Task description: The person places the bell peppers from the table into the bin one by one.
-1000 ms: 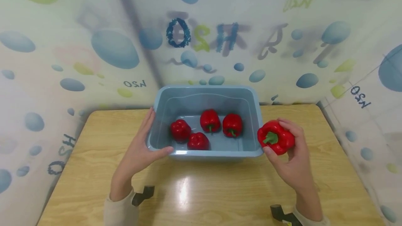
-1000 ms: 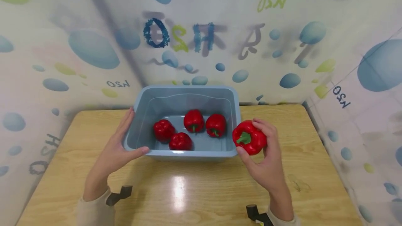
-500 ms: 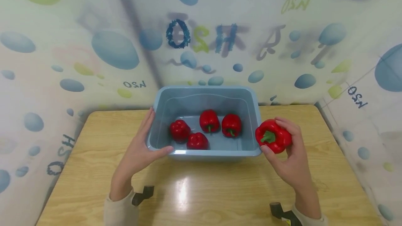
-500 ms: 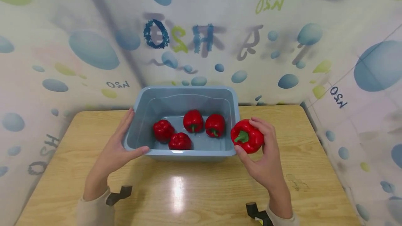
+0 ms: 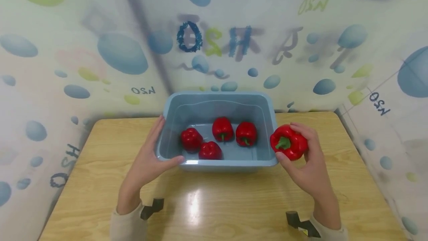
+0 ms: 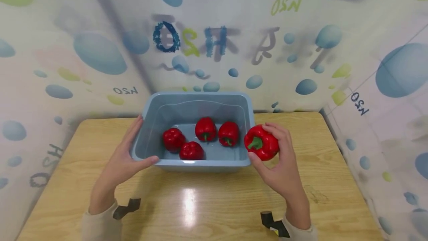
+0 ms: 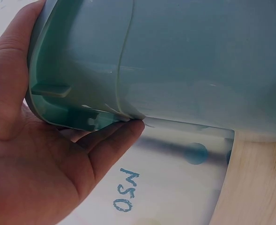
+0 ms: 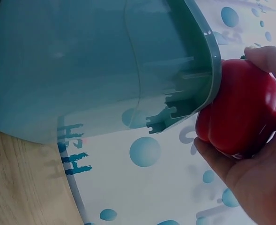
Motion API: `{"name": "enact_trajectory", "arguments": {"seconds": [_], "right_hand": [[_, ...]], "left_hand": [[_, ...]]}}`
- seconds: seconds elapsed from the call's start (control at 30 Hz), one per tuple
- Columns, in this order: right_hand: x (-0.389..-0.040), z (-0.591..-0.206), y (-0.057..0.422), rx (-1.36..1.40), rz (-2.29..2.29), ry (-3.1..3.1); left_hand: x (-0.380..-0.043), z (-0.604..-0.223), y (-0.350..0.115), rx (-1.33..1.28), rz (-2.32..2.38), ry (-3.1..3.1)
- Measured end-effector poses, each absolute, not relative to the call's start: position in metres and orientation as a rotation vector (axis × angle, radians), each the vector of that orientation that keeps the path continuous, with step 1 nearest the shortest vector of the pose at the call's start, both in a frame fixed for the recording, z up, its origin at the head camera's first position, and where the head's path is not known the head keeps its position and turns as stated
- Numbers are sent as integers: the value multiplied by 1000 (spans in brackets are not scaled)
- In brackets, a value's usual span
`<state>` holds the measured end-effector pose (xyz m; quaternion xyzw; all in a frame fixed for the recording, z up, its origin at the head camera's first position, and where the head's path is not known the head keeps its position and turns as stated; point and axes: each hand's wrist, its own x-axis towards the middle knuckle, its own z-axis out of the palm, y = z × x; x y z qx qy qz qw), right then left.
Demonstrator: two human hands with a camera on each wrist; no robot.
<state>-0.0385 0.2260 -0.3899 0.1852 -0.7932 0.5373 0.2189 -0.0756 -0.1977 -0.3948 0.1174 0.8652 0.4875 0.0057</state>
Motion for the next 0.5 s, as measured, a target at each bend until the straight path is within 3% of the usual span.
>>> {"name": "enact_trajectory", "arguments": {"seconds": [0.5], "right_hand": [[-41, -395, 229, 545, 1503, -2141]], "left_hand": [[-77, -380, -198, 391, 1276, 2848]]}}
